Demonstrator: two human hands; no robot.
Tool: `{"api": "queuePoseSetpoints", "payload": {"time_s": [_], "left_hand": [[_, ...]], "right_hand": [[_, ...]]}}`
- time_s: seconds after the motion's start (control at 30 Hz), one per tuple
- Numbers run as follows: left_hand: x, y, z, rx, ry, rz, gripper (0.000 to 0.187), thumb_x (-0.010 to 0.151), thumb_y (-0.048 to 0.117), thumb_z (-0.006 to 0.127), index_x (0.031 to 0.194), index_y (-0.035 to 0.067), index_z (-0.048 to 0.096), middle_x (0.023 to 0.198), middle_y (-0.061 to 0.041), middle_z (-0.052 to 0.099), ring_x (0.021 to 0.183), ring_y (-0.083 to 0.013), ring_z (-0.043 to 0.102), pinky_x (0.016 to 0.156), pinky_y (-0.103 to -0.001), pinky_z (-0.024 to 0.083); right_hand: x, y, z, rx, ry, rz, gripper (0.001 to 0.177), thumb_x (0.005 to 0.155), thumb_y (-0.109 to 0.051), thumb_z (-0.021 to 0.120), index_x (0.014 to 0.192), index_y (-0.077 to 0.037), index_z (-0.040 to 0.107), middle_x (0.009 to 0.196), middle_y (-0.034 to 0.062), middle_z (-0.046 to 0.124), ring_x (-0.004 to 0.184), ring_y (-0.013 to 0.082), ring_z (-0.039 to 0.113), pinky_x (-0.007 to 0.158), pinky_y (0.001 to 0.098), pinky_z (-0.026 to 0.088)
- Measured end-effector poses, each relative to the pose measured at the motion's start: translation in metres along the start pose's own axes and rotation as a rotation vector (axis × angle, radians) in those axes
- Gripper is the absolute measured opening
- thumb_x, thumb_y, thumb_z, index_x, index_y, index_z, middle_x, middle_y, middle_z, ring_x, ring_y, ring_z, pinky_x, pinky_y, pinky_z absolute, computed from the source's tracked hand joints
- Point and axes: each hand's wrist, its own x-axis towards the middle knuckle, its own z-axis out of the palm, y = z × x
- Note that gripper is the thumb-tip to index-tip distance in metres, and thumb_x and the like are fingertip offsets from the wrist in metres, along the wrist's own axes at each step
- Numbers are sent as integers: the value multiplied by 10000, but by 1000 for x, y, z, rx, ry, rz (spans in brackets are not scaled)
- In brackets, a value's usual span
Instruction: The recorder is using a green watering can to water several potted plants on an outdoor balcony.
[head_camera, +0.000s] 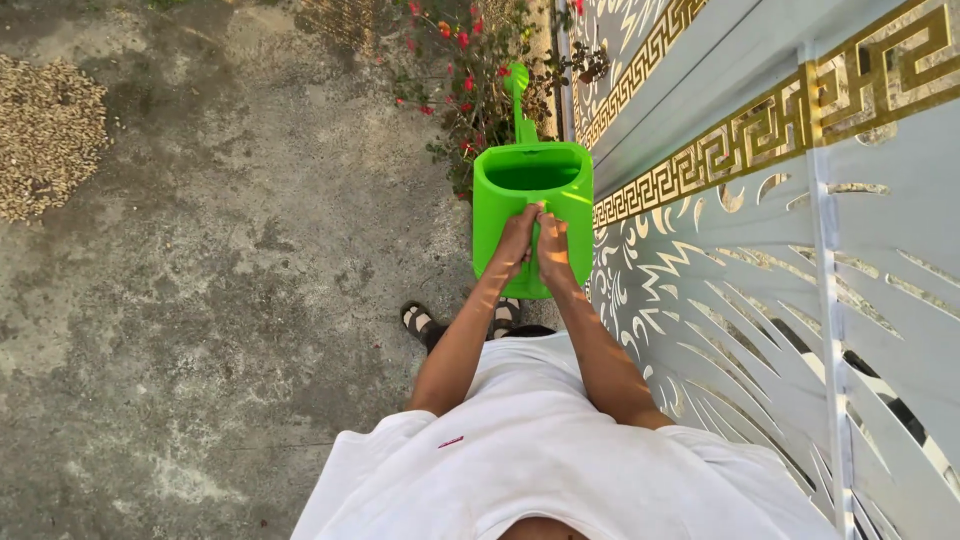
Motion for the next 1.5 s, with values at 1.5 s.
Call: {"api": "queuePoseSetpoints", "payload": {"time_s": [1.5], "left_hand": [[-22,-2,-43,-9,12,12,483,897,557,582,799,86,626,526,16,424,392,-138,393,367,-324,297]], "right_hand": [[-37,-11,39,-50,-24,57,415,997,-357,475,931,15,644,708,84,523,543,173,529,391,348,429]]}}
